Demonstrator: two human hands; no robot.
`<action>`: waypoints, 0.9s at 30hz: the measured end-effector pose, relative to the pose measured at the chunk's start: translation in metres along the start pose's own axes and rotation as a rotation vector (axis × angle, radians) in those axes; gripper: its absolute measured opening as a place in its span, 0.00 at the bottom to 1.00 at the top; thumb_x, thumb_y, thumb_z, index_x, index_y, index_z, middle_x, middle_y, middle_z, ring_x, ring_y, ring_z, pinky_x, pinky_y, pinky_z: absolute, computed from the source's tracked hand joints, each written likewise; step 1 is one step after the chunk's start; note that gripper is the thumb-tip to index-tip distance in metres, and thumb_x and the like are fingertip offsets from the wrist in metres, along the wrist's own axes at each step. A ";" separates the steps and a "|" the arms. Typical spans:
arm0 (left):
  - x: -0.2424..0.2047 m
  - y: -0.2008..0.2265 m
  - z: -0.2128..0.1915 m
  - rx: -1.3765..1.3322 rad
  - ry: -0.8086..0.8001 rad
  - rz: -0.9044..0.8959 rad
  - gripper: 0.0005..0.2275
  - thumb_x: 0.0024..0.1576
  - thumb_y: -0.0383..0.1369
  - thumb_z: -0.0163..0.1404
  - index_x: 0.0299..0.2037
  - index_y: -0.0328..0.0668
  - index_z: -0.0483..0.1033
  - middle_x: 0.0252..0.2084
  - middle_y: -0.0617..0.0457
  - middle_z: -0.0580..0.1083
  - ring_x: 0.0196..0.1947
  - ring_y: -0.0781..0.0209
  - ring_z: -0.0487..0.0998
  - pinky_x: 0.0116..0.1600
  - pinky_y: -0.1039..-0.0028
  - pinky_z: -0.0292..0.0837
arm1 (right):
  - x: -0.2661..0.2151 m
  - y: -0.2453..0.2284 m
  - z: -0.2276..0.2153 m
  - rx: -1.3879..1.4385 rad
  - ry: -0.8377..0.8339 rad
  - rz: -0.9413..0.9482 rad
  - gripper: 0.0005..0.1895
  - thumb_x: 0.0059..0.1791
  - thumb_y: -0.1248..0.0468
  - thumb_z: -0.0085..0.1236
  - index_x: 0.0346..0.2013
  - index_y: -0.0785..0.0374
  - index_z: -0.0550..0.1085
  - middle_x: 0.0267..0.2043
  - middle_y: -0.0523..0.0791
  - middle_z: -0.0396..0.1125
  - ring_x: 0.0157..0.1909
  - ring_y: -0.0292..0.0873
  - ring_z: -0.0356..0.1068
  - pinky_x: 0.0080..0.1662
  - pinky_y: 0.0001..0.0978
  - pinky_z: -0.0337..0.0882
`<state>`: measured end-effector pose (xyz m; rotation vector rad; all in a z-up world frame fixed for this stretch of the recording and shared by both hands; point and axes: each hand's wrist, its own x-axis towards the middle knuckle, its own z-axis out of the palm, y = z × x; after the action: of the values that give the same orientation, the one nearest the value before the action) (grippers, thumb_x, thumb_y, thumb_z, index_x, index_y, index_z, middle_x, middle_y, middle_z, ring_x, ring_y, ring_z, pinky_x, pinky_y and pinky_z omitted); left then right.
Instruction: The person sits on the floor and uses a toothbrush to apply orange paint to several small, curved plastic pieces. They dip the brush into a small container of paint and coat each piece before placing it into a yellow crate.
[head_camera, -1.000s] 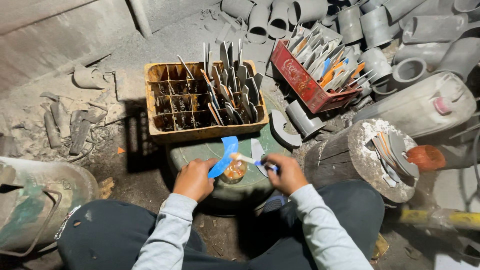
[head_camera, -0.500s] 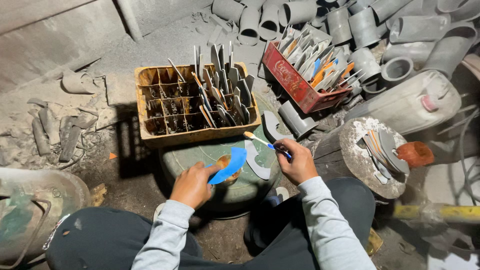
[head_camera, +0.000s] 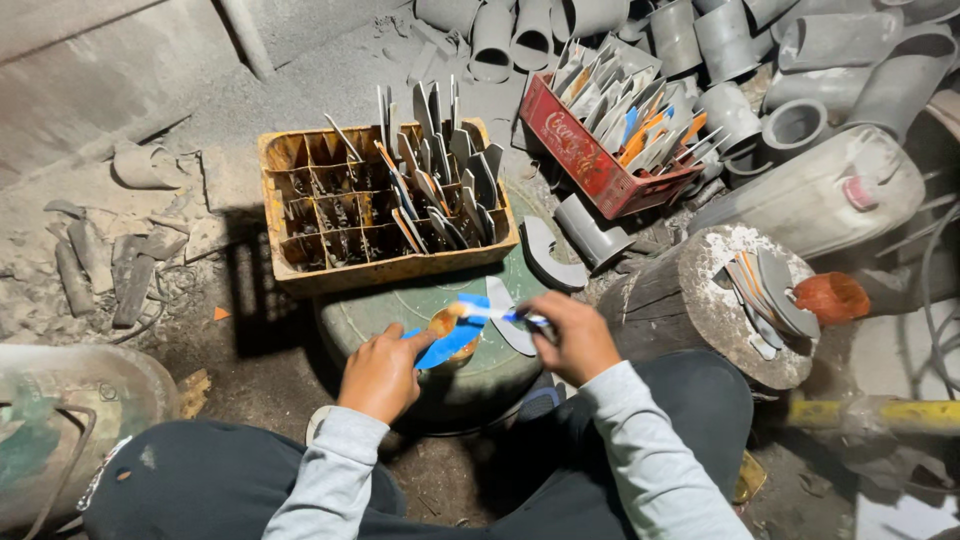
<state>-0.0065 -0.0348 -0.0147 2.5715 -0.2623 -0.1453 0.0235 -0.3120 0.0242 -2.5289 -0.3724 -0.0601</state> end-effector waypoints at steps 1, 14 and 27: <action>0.000 0.001 0.001 -0.002 -0.012 -0.004 0.23 0.46 0.22 0.55 0.51 0.63 0.80 0.39 0.44 0.74 0.39 0.37 0.79 0.43 0.50 0.76 | -0.001 -0.001 0.000 -0.012 -0.063 -0.025 0.15 0.40 0.70 0.61 0.41 0.56 0.78 0.37 0.48 0.71 0.34 0.52 0.73 0.38 0.41 0.72; -0.003 -0.007 -0.013 -0.019 0.032 -0.091 0.20 0.47 0.26 0.58 0.50 0.62 0.81 0.42 0.44 0.76 0.40 0.37 0.80 0.44 0.50 0.78 | 0.000 0.022 0.020 -0.241 -0.036 0.182 0.12 0.42 0.65 0.63 0.40 0.51 0.78 0.41 0.45 0.74 0.43 0.55 0.74 0.42 0.48 0.73; -0.002 -0.019 -0.024 -0.067 -0.022 -0.201 0.22 0.48 0.28 0.59 0.54 0.62 0.78 0.46 0.45 0.76 0.44 0.36 0.79 0.49 0.51 0.77 | 0.006 0.049 0.122 -0.384 -0.248 0.033 0.17 0.43 0.64 0.57 0.46 0.49 0.81 0.39 0.49 0.74 0.40 0.58 0.75 0.41 0.52 0.74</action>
<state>-0.0023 -0.0067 -0.0045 2.5262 -0.0065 -0.2519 0.0381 -0.2823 -0.1035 -2.9312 -0.4525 0.2162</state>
